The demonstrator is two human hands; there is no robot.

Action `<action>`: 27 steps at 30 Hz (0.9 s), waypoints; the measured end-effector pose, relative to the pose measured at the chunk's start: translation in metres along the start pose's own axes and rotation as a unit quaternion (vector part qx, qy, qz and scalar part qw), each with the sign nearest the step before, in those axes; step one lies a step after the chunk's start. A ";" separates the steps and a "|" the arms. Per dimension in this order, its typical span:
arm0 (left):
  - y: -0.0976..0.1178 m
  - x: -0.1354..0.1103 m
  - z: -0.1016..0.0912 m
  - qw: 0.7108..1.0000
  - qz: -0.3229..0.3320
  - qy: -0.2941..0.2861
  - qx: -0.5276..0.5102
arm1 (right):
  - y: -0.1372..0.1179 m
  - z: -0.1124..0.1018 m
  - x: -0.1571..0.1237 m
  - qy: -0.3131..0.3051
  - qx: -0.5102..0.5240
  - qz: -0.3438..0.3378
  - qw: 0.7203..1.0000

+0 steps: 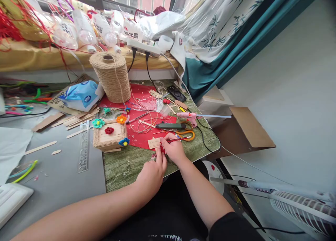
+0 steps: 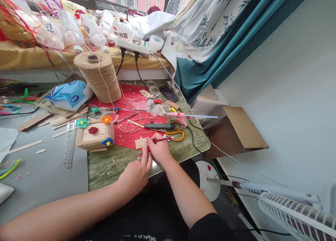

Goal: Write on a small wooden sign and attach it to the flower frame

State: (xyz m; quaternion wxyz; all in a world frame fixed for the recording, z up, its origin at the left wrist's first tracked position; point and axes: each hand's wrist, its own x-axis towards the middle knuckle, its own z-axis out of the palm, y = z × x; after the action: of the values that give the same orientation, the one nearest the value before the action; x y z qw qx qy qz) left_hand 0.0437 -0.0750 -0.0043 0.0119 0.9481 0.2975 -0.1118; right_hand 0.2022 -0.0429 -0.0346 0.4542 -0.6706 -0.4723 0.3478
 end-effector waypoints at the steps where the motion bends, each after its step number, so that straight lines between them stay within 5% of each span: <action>1: 0.000 0.000 0.001 1.000 -0.001 0.002 0.002 | 0.000 0.000 0.001 -0.003 0.000 0.003 1.000; 9: 0.001 0.000 0.001 1.000 0.003 -0.007 0.007 | 0.000 0.001 0.001 -0.008 0.055 0.017 0.998; 27: 0.001 0.000 0.001 1.000 0.003 -0.007 0.011 | -0.001 0.001 0.003 0.022 -0.050 -0.041 0.998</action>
State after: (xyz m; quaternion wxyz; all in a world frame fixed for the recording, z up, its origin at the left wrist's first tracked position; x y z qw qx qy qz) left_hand 0.0438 -0.0759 -0.0058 0.0036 0.9482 0.2936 -0.1213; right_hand 0.2021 -0.0394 -0.0336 0.4443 -0.6803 -0.5058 0.2898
